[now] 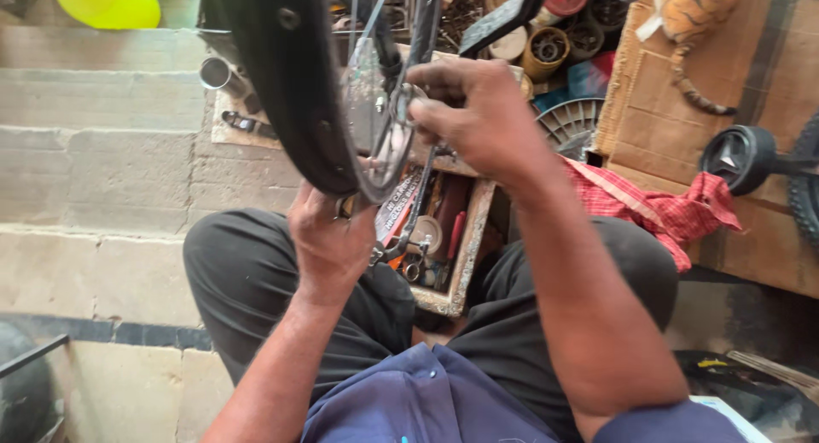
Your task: The person sits on the floor holding a bicycle wheel and works on its hub, using their hands to manipulate the axle, nuts and spokes while turning the wheel. They reposition the wheel and continue hand-tightening and adjusting hub components throughout the clip.
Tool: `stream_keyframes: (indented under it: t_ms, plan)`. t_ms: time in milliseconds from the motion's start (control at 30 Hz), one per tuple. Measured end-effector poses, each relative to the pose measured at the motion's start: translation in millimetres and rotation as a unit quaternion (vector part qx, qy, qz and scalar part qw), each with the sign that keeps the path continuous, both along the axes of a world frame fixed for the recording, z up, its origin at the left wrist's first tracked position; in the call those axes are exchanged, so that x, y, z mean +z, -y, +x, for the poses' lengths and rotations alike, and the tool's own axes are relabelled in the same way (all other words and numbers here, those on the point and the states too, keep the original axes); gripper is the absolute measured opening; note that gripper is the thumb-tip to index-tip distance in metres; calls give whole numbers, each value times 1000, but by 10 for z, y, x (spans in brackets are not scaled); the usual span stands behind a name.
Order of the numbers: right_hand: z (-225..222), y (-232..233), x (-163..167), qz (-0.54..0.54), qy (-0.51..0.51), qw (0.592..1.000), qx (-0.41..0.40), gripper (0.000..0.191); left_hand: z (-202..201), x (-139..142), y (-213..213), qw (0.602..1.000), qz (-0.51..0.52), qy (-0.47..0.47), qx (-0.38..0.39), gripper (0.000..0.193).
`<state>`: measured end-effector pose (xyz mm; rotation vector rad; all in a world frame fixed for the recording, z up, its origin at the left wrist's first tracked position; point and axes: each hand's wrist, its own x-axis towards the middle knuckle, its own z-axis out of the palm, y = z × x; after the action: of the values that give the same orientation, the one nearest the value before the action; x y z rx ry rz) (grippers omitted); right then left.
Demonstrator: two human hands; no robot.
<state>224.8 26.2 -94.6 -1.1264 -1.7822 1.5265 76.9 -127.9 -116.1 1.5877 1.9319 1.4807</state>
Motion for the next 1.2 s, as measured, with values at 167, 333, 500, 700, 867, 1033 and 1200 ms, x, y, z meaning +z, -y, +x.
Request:
stream_keyframes:
  t_ms: [167,333,500,700,867,1033,1200]
  plan:
    - [117,83,23,-53,-43,993,95,39,31,-12,-36,1000,8,10,-4,23]
    - [40,124,87,-81,-34,990,113,36,17,4,-75,999,23,-5,-33,28]
    - [-72,177,88,-81,-89,985,123,27,23,4,-109,999,12,-16,-28,24]
    - [-8,157,10,-108,-153,969,159,39,48,-66,-72,996,28,-88,-9,24]
    - [-127,220,70,123,60,988,66,24,39,-188,-78,986,79,136,-55,24]
    - [-7,104,161,-8,15,989,150,40,-22,-206,-47,994,42,81,-55,22]
    - [10,103,98,17,41,989,145,44,-18,-106,-69,980,-59,185,-29,18]
